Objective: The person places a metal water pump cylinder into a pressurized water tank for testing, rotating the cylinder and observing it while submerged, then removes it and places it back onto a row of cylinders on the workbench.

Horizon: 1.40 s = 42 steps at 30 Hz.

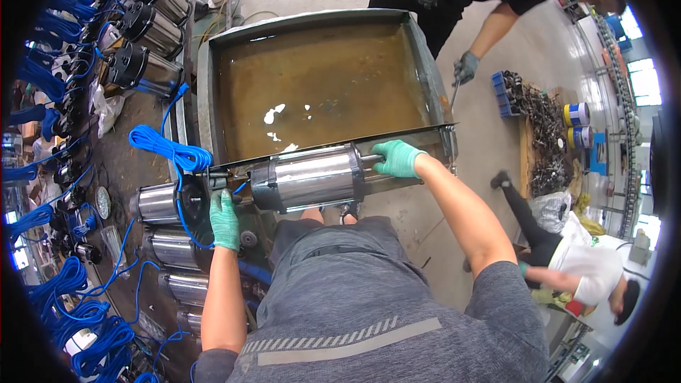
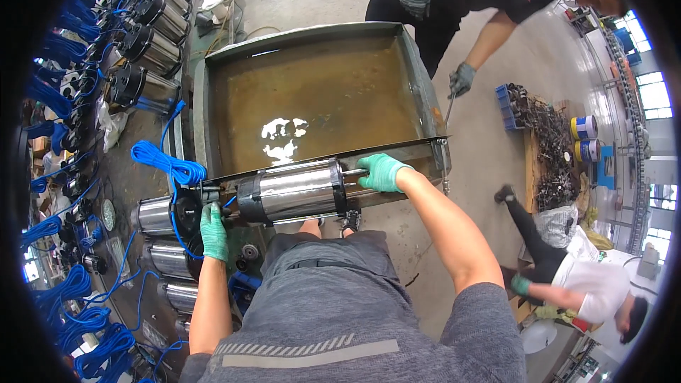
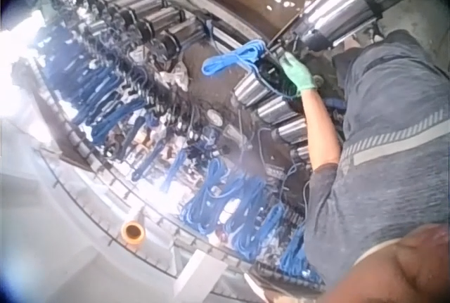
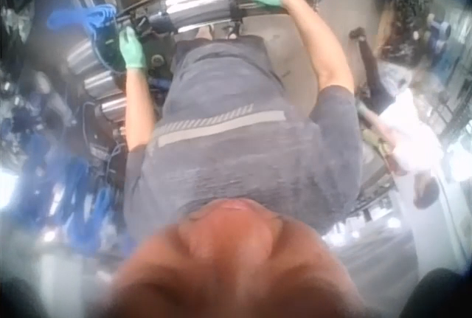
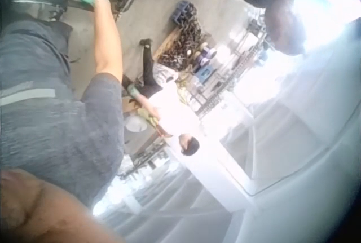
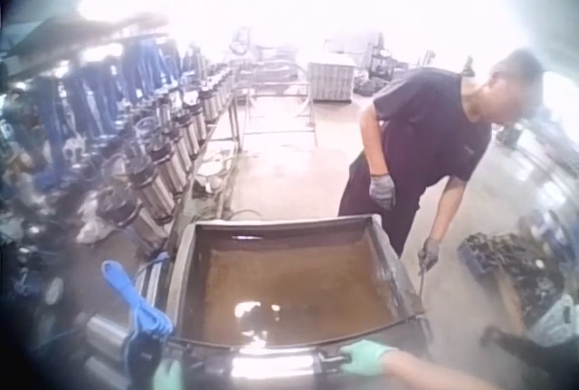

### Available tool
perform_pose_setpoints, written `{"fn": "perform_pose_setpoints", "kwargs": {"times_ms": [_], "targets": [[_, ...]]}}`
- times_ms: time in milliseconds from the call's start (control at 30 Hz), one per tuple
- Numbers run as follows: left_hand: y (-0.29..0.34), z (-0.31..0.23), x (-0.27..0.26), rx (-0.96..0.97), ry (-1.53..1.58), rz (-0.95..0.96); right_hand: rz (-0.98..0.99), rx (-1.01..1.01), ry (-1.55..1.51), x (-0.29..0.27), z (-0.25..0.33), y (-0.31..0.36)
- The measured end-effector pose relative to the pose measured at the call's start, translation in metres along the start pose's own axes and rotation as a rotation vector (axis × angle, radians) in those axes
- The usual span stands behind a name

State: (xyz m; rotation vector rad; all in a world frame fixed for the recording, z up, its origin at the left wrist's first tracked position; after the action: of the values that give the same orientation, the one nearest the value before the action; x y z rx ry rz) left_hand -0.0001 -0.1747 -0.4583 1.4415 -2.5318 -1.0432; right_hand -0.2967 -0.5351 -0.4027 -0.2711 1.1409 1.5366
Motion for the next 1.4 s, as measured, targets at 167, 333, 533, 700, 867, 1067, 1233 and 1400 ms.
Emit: {"fn": "perform_pose_setpoints", "kwargs": {"times_ms": [167,333,533,700,867,1067,1233,1400], "targets": [[0.002,0.008,0.003,0.011,-0.049,-0.008,-0.395,0.09,-1.018,0.015,-0.014,0.014],[0.003,0.011,0.012,-0.045,0.081,0.023,-0.55,0.066,-1.213,0.036,-0.038,0.024],[0.026,-0.01,0.007,-0.087,0.145,-0.031,-1.042,0.356,-1.368,0.071,-0.058,0.074],[0.042,-0.045,-0.019,0.001,0.247,0.051,-1.664,0.47,-1.225,0.08,-0.109,0.103],[0.031,-0.115,-0.056,0.1,0.296,-0.128,-1.351,0.755,-0.588,0.101,-0.164,0.111],[-0.092,-0.118,-0.162,0.25,-0.091,-0.469,-1.026,0.704,-0.144,0.097,-0.129,0.124],[-0.179,-0.102,-0.168,-0.124,-0.808,-0.402,-0.929,0.436,-0.463,0.042,-0.029,0.09],[-0.215,-0.093,-0.12,-0.307,-0.706,-0.182,-0.617,0.074,-0.719,0.035,0.052,0.031]]}}
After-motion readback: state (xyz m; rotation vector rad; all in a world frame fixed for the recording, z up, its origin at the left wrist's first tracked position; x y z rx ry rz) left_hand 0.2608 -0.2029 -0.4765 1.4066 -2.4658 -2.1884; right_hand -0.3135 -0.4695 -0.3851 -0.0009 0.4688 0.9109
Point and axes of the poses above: each hand's wrist, its own y-axis away from the middle knuckle, its own x-axis out of the palm, z = x × y, the point moved 3 cm from there along -y, towards the middle knuckle, and after that the axes turned 13 degrees about -x, right-handed, at the moved point
